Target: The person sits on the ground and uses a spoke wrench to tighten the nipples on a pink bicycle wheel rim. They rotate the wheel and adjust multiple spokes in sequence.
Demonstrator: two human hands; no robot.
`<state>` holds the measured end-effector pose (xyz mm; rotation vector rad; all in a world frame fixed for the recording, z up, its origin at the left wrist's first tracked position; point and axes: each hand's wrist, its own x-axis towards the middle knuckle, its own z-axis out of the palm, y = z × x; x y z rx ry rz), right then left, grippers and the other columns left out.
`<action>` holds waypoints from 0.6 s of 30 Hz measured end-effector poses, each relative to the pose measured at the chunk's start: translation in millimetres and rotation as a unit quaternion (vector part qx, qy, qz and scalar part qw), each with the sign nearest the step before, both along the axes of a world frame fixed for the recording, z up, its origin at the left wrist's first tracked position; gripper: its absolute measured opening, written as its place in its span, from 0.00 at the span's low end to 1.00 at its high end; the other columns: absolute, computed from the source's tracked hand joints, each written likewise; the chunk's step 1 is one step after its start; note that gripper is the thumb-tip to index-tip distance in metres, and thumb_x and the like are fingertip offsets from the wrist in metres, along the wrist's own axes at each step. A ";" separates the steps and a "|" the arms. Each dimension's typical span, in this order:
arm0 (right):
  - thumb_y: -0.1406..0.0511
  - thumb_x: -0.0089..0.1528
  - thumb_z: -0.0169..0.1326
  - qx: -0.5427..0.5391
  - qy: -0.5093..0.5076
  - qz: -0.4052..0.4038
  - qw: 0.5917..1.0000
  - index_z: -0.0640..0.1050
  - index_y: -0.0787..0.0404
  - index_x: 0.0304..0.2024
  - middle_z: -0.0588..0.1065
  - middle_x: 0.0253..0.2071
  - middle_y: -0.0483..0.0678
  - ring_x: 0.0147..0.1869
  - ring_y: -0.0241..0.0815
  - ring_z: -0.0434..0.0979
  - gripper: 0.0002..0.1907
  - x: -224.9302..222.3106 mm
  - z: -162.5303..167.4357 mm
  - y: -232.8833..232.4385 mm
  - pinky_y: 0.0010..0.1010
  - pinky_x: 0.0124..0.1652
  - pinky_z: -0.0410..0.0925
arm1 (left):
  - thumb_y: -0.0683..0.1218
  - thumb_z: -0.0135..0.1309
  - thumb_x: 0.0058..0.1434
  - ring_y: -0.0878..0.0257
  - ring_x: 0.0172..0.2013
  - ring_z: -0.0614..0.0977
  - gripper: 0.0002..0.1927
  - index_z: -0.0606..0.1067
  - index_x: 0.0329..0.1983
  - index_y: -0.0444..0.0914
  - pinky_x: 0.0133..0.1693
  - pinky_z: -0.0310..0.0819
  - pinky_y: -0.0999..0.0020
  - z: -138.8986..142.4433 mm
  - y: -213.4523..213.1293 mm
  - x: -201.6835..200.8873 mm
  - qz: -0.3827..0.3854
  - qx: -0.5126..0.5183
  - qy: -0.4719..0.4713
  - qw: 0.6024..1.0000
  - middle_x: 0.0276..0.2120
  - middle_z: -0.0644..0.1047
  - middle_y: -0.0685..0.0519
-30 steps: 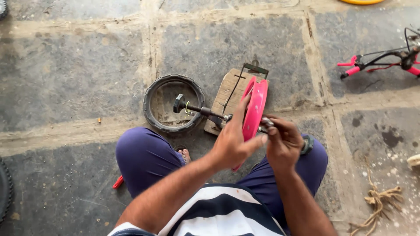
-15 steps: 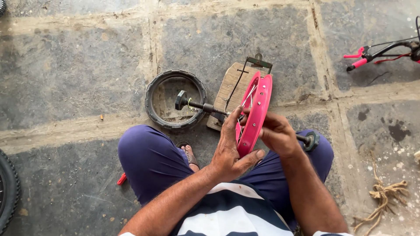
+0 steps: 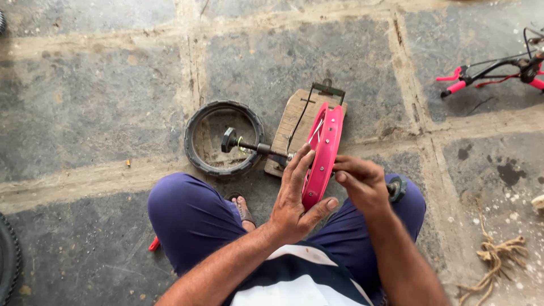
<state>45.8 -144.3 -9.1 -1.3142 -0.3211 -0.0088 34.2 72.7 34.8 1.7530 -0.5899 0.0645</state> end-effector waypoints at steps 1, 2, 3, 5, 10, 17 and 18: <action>0.71 0.67 0.64 0.009 0.035 0.013 0.999 0.80 0.77 0.50 0.80 0.51 0.61 0.53 0.47 0.81 0.13 5.5 -3.7 -7.6 0.39 0.57 0.74 | 0.61 0.57 0.70 0.38 0.81 0.54 0.48 0.48 0.82 0.36 0.78 0.54 0.46 0.4 -0.3 -1.1 -0.002 0.001 0.002 1.000 0.80 0.51 0.33; 0.70 0.66 0.63 0.035 0.062 0.073 0.995 0.78 0.77 0.54 0.80 0.53 0.61 0.56 0.49 0.80 0.17 13.7 -6.2 -14.2 0.41 0.58 0.73 | 0.61 0.57 0.70 0.37 0.81 0.53 0.49 0.47 0.82 0.36 0.78 0.52 0.45 0.6 -0.8 -1.5 -0.001 0.003 0.000 1.000 0.80 0.50 0.33; 0.69 0.65 0.63 0.061 0.088 0.133 0.985 0.77 0.76 0.57 0.79 0.55 0.61 0.59 0.50 0.80 0.20 25.2 -6.6 -20.4 0.43 0.60 0.72 | 0.61 0.57 0.70 0.36 0.81 0.51 0.49 0.46 0.82 0.36 0.78 0.51 0.45 0.7 -0.7 -1.6 0.000 0.005 -0.002 1.000 0.80 0.48 0.33; 0.68 0.65 0.61 0.092 0.128 0.250 0.955 0.74 0.74 0.61 0.78 0.59 0.60 0.63 0.50 0.78 0.24 46.7 -1.1 -26.9 0.43 0.63 0.70 | 0.62 0.56 0.70 0.36 0.81 0.50 0.50 0.44 0.82 0.36 0.78 0.50 0.45 0.3 -0.5 -1.6 0.003 0.006 -0.001 1.000 0.80 0.47 0.33; 0.66 0.62 0.63 0.085 0.164 0.267 0.946 0.74 0.69 0.60 0.79 0.55 0.56 0.60 0.48 0.79 0.25 42.9 40.3 2.2 0.41 0.61 0.72 | 0.62 0.56 0.69 0.36 0.81 0.49 0.51 0.43 0.82 0.35 0.78 0.48 0.44 -2.9 0.9 0.2 0.005 0.010 0.005 1.000 0.80 0.47 0.32; 0.65 0.59 0.66 -0.290 -0.133 -0.185 0.929 0.77 0.61 0.51 0.82 0.46 0.54 0.47 0.45 0.84 0.19 11.5 53.5 48.4 0.36 0.48 0.76 | 0.63 0.61 0.64 0.35 0.81 0.49 0.56 0.43 0.81 0.34 0.78 0.45 0.42 -1.4 -2.3 1.6 0.016 0.027 -0.016 0.999 0.79 0.48 0.32; 0.65 0.59 0.65 -0.282 -0.112 -0.073 0.950 0.78 0.62 0.52 0.82 0.46 0.54 0.48 0.46 0.85 0.19 22.1 51.3 39.4 0.36 0.48 0.76 | 0.63 0.62 0.63 0.34 0.80 0.48 0.58 0.42 0.81 0.34 0.78 0.44 0.41 -1.0 -2.1 2.1 0.023 0.033 -0.025 0.999 0.79 0.47 0.31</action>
